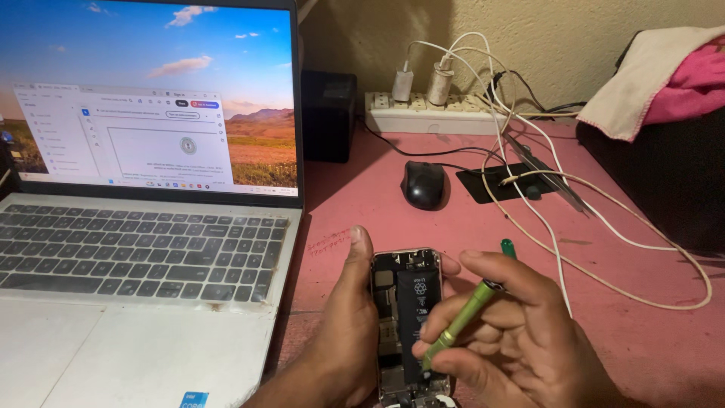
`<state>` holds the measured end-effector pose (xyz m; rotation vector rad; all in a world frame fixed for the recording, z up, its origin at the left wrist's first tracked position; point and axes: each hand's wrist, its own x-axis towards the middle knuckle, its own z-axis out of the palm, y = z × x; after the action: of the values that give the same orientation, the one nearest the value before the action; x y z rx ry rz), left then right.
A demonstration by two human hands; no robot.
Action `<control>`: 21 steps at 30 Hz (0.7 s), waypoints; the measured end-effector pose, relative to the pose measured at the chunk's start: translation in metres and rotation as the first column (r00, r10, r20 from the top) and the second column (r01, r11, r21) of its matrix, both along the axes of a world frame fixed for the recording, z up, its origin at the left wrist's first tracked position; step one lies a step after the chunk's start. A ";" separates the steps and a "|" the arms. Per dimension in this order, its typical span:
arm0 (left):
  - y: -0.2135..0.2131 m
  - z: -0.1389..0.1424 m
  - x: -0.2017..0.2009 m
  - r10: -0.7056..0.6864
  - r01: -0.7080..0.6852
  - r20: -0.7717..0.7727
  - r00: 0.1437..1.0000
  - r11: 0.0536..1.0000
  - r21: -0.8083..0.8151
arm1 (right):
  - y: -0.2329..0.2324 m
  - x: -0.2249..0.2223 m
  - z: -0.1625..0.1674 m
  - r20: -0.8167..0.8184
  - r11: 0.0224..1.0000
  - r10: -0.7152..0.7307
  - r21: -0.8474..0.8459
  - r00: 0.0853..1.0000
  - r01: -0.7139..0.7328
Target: The person uses a green-handled screwdriver to remove screws and pry open a smartphone. They detach the back cover, disconnect the battery, and remove the battery from the device.
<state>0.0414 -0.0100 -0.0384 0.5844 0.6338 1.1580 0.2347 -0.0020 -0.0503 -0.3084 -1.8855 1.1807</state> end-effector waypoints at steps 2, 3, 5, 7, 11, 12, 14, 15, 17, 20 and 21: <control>0.001 0.002 0.000 0.021 -0.022 -0.041 0.999 1.000 -0.021 | -0.001 -0.004 -0.004 -0.032 0.996 -0.075 0.047 0.997 0.076; 0.001 0.003 -0.001 0.032 -0.034 -0.062 0.998 0.999 -0.033 | -0.002 -0.006 -0.006 -0.050 0.991 -0.111 0.068 0.993 0.114; 0.002 0.005 0.000 0.042 -0.045 -0.061 0.997 0.997 -0.057 | -0.003 -0.012 -0.009 -0.073 0.981 -0.134 0.133 0.988 0.143; 0.003 0.008 0.000 0.045 -0.052 -0.073 0.996 0.994 -0.096 | -0.003 -0.016 -0.011 -0.117 0.965 -0.159 0.190 0.980 0.180; 0.005 0.012 0.001 0.041 -0.059 -0.122 0.992 0.987 -0.148 | 0.001 -0.018 -0.012 -0.167 0.947 -0.166 0.249 0.972 0.204; 0.005 0.012 0.002 0.037 -0.057 -0.134 0.990 0.987 -0.147 | 0.002 -0.017 -0.012 -0.159 0.947 -0.160 0.253 0.974 0.197; 0.005 0.011 0.001 0.033 -0.056 -0.142 0.989 0.985 -0.163 | 0.005 -0.015 -0.013 -0.143 0.956 -0.111 0.254 0.983 0.145; 0.005 0.011 0.001 0.030 -0.056 -0.145 0.989 0.984 -0.171 | 0.006 -0.014 -0.014 -0.135 0.960 -0.087 0.253 0.987 0.119; 0.006 0.010 0.002 0.037 -0.053 -0.120 0.992 0.990 -0.133 | 0.007 -0.012 -0.015 -0.103 0.945 -0.100 0.302 0.990 0.127; 0.006 0.009 0.002 0.042 -0.059 -0.125 0.991 0.990 -0.129 | 0.007 -0.011 -0.018 -0.095 0.944 -0.144 0.285 0.985 0.165; 0.005 0.010 0.002 0.044 -0.063 -0.133 0.990 0.989 -0.137 | 0.007 -0.011 -0.018 -0.097 0.947 -0.160 0.264 0.982 0.181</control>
<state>0.0435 -0.0046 -0.0285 0.5273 0.8409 1.1209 0.2233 0.0053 -0.0683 -0.2658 -1.8861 0.7951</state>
